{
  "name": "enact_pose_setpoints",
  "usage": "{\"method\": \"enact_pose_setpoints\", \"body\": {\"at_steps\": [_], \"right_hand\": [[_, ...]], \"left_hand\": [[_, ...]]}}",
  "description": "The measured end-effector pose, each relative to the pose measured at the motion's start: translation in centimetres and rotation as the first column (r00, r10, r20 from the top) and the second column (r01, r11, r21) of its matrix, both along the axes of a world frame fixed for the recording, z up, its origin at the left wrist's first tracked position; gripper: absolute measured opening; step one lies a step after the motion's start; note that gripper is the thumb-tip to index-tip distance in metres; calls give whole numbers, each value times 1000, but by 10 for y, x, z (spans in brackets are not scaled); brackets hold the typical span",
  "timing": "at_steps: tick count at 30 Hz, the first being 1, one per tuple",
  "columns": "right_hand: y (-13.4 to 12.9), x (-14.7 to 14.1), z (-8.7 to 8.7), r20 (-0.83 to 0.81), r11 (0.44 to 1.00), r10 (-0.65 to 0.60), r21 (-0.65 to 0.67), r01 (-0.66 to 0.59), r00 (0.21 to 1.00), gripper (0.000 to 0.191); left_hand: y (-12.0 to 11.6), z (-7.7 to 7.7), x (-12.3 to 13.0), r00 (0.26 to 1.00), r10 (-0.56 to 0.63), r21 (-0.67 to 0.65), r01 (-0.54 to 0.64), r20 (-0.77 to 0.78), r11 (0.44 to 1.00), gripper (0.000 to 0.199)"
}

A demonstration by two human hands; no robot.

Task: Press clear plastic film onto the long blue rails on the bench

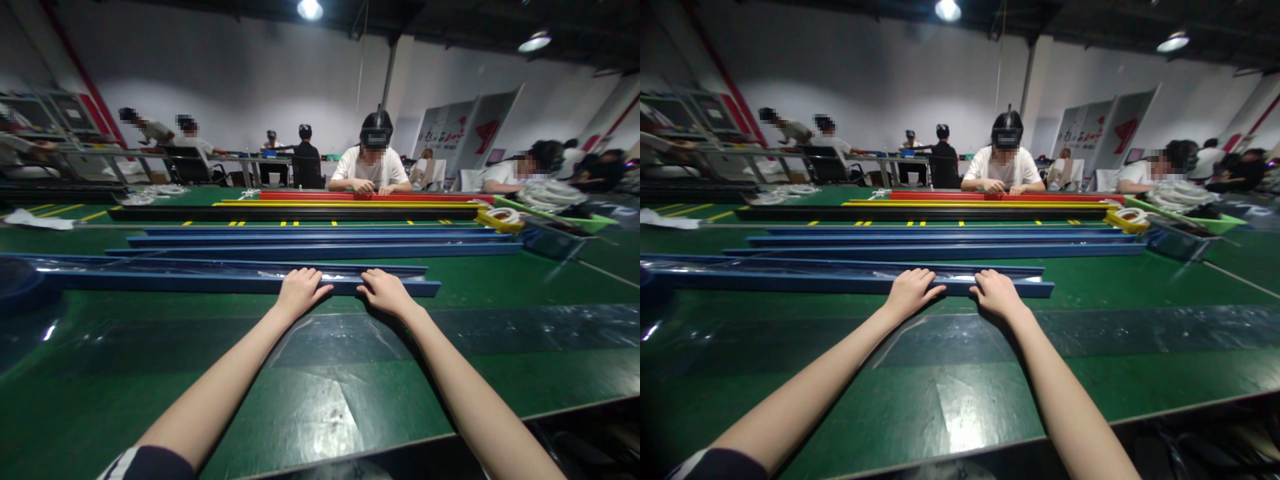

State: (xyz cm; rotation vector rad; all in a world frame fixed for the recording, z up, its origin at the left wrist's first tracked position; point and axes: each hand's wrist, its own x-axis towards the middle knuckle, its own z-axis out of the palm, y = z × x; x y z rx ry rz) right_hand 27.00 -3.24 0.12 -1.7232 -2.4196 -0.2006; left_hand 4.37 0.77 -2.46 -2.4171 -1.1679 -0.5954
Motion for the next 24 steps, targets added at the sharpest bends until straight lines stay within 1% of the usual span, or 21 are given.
{"method": "enact_pose_setpoints", "body": {"at_steps": [3, 7, 9, 13, 15, 20, 24], "right_hand": [[-1, -5, -1, -37, 998, 59, 39, -57, 998, 20], [-1, -23, -8, -78, 974, 185, 149, -172, 980, 38], [1, -33, -13, -100, 965, 205, 189, -184, 974, 39], [6, -47, -22, -113, 971, 122, 219, -95, 986, 21], [7, -49, -23, -115, 971, 84, 231, -56, 990, 16], [9, -51, -23, -142, 973, 52, 230, -19, 989, 11], [10, -54, -24, -210, 978, 50, 209, -5, 976, 12]], "left_hand": [[0, 0, 0, 1000, 7, 1, -7, -10, 1000, 46], [2, -1, 0, 1000, -5, 17, 5, -1, 1000, 46], [2, -2, 0, 1000, -13, 26, 13, 10, 1000, 45], [4, -3, -1, 1000, -15, 44, 14, 26, 999, 44], [4, -4, -1, 999, -20, 49, 19, 29, 999, 43], [5, -4, -2, 999, -23, 66, 21, 33, 998, 41], [4, -5, -4, 999, -24, 80, 21, 39, 997, 41]]}}
